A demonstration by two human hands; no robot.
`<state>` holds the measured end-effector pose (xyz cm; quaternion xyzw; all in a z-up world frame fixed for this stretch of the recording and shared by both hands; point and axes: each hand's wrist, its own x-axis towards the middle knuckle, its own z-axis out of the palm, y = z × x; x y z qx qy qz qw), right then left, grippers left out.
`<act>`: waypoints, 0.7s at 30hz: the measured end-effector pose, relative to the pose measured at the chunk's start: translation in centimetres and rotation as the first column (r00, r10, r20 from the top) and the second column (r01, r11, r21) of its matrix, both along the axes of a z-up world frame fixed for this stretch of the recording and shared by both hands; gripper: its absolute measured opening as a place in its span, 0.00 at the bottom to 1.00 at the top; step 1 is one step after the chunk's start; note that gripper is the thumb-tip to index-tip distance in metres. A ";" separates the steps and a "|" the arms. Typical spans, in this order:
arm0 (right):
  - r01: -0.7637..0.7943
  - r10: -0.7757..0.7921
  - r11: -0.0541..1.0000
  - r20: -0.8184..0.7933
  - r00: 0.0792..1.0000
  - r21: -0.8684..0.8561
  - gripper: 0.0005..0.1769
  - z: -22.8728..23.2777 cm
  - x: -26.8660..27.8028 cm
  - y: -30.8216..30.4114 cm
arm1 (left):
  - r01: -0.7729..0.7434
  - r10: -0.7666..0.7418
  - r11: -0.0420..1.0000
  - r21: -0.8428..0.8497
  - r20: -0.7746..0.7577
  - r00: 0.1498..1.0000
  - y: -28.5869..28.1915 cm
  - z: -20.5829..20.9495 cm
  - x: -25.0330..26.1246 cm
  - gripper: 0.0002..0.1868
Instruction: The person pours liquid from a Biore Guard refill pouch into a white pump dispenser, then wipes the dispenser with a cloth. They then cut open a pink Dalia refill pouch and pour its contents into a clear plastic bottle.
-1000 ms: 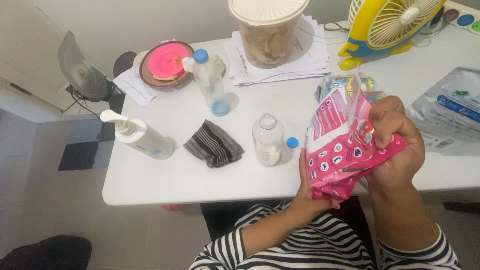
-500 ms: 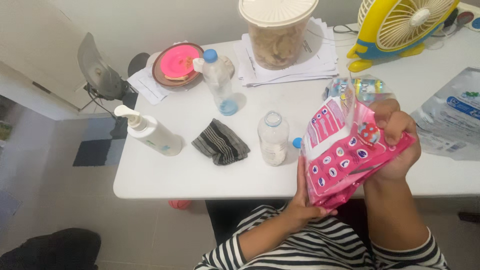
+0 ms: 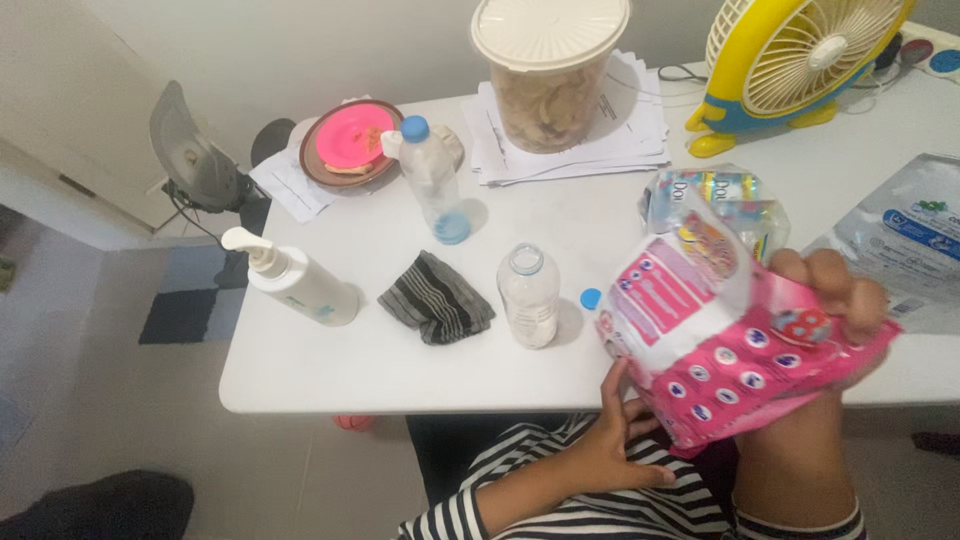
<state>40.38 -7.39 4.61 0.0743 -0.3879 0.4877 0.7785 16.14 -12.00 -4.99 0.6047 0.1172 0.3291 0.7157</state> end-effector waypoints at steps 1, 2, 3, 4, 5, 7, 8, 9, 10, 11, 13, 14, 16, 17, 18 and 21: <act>0.000 0.000 1.000 -0.010 1.000 -0.008 0.27 -0.8 1.1 -0.2 | 0.014 -0.014 1.000 -0.019 0.004 1.000 0.1 0.4 0.0 0.70; -0.027 0.027 1.000 -0.026 0.999 -0.009 0.28 -1.8 2.0 -0.2 | 0.005 -0.005 1.000 -0.011 -0.044 0.999 0.3 0.9 -0.1 0.68; -0.051 0.050 0.999 -0.041 0.998 -0.009 0.29 -2.8 3.0 -0.3 | -0.004 0.004 1.000 -0.003 -0.091 0.996 0.7 1.5 -0.5 0.66; -0.097 0.097 0.995 -0.062 0.993 0.002 0.29 -3.8 3.8 -0.1 | -0.012 0.013 1.000 0.008 -0.139 0.990 1.2 2.2 -0.9 0.64; -0.131 0.131 0.991 -0.073 0.989 -0.001 0.30 -4.7 4.6 0.0 | -0.049 0.057 0.998 0.037 -0.260 0.964 1.5 3.0 -1.3 0.59; -0.183 0.181 0.983 -0.086 0.980 -0.015 0.31 -6.2 6.3 0.4 | -0.100 0.140 0.989 0.107 -0.487 0.862 2.0 4.7 -2.0 0.50; -0.181 0.178 0.983 -0.073 0.981 -0.034 0.31 -6.8 6.9 0.5 | -0.144 0.233 0.968 0.207 -0.510 0.828 2.3 5.5 -2.3 0.45; -0.180 0.176 0.982 -0.060 0.982 -0.053 0.31 -7.3 7.5 0.6 | -0.182 0.325 0.934 0.306 -0.524 0.787 2.6 6.3 -2.4 0.41; -0.158 0.156 0.985 -0.030 0.987 -0.074 0.31 -7.5 8.1 0.6 | -0.215 0.418 0.890 0.402 -0.528 0.740 3.0 7.0 -2.5 0.37; -0.160 0.159 0.984 -0.016 0.987 -0.080 0.31 -7.7 8.5 0.6 | -0.336 0.583 0.757 0.561 -0.346 0.735 3.5 7.5 -2.1 0.37; -0.180 0.180 0.980 -0.006 0.984 -0.080 0.32 -7.8 9.2 0.2 | -0.543 0.750 0.385 0.746 0.090 0.655 4.7 8.3 -0.9 0.38; -0.180 0.180 0.980 -0.001 0.984 -0.081 0.33 -7.7 9.4 0.0 | -0.567 0.723 0.450 0.690 0.093 0.685 5.3 8.6 -0.1 0.39; -0.166 0.167 0.982 0.010 0.986 -0.095 0.34 -7.5 9.7 -0.2 | -0.595 0.663 0.574 0.563 0.108 0.741 6.4 8.8 1.6 0.40; -0.140 0.142 0.984 0.009 0.990 -0.113 0.33 -7.6 9.7 -0.3 | -0.596 0.654 0.627 0.502 0.077 0.752 6.7 8.8 2.3 0.37; -0.112 0.114 0.985 0.011 0.993 -0.129 0.33 -7.6 9.9 -0.4 | -0.594 0.641 0.675 0.438 0.050 0.766 7.1 8.8 3.1 0.34; -0.013 0.019 0.989 0.039 0.999 -0.150 0.31 -8.1 10.7 -0.3 | -0.559 0.622 0.716 0.419 -0.020 0.783 8.2 8.4 4.5 0.18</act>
